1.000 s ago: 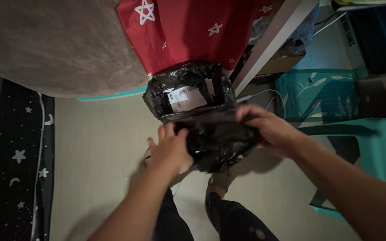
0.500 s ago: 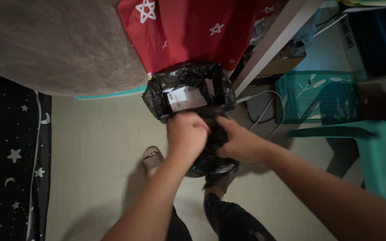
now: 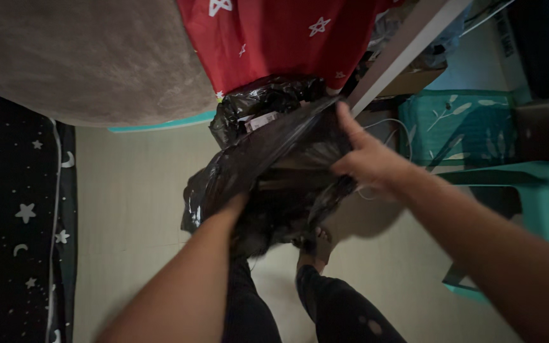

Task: The person unfolds a black plastic trash bag and lines a red fabric-covered bin with it. They adjust the bag edges around the bin rim and smooth the interior to fit the container.

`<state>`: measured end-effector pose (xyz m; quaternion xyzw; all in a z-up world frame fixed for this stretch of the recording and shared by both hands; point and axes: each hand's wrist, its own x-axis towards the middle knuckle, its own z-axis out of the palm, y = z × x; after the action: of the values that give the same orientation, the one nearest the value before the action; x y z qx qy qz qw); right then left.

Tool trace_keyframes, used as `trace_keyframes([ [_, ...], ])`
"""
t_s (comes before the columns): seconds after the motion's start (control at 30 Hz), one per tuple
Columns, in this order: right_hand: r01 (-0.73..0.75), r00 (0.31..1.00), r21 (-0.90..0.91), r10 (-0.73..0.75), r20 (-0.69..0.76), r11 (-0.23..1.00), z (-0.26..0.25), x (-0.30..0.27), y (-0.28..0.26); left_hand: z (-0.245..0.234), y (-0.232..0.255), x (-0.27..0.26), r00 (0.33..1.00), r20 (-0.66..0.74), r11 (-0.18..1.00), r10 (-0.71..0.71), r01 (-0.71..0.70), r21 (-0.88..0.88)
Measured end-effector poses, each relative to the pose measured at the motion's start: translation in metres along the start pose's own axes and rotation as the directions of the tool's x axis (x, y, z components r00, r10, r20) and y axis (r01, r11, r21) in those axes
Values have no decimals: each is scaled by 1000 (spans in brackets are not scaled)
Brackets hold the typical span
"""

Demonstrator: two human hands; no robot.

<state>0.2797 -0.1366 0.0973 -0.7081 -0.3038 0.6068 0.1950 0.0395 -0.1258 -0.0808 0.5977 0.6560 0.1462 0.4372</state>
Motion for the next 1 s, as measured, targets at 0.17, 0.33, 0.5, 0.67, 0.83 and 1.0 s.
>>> trace_keyframes([
  [0.17,61,993,-454,-102,-67,889,-6,10,11,-50,-29,31,896,317,950,311,-303,-75],
  [0.33,582,524,-635,-831,-185,508,-11,21,32,-74,-3,24,982,18,963,189,-189,192],
  [0.5,203,979,-790,-117,167,578,4,37,49,-92,-9,-11,956,286,936,71,-163,313],
  [0.67,-129,992,-362,118,-53,923,13,17,19,-80,-40,-3,875,475,947,-94,-68,313],
  [0.83,-165,985,-166,154,-77,972,27,28,2,-79,-28,8,937,348,919,-26,-115,377],
  [1.0,-105,964,-77,83,-253,991,14,52,-2,-61,-16,16,953,302,809,-20,-162,565],
])
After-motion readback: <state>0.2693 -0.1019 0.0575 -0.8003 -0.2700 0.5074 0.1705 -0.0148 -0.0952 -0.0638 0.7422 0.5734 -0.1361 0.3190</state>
